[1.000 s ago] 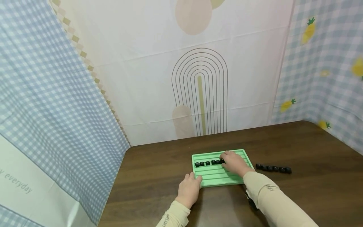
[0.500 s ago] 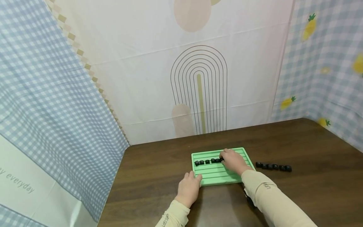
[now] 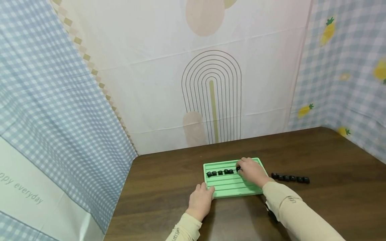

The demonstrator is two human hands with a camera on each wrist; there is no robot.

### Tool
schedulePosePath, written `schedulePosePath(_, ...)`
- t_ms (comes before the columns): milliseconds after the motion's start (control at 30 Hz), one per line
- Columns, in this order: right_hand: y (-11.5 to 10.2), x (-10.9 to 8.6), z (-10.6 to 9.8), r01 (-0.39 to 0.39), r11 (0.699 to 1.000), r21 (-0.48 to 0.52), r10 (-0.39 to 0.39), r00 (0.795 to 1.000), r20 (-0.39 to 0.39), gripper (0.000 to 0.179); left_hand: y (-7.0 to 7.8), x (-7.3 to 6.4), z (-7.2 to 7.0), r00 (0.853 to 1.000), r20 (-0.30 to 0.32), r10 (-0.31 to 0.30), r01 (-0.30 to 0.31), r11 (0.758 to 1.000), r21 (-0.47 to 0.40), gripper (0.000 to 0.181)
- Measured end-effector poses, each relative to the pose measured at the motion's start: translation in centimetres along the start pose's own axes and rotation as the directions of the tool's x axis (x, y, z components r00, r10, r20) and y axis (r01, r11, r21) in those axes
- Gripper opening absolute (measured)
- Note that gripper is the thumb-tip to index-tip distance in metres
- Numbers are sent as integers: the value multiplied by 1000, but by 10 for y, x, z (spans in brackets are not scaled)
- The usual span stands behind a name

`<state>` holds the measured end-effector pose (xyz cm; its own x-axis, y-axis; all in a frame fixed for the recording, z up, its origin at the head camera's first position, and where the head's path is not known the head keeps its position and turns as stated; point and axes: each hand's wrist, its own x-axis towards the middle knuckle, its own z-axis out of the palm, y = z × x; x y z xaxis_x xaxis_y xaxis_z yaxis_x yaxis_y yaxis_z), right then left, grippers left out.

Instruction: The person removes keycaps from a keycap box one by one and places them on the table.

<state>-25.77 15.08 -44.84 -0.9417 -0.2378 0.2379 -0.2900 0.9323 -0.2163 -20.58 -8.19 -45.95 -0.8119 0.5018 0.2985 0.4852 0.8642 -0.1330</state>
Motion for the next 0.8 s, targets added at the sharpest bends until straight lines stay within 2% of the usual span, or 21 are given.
schedulePosePath(200, 26, -17, -26, -18, 1000, 12, 19, 999, -32, 18, 0, -1, -1, 1000, 2, 1, -1, 1000, 3, 14)
schedulePosePath(367, 50, -39, -39, -45, 999, -9, 45, 997, -55, 17, 0, 0, -2, 1000, 12, 0, 0, 1000, 11, 15)
schedulePosePath(600, 63, -75, -38, -63, 994, -90, 57, 996, -66, 15, -1, 0, 0, 1000, 21, -4, 4, 1000, 4, 14)
schedulePosePath(800, 64, -91, -30, -92, 991, -99, 90, 996, -28, 17, 1, 0, 0, 1000, 17, -3, 3, 1000, -3, 14)
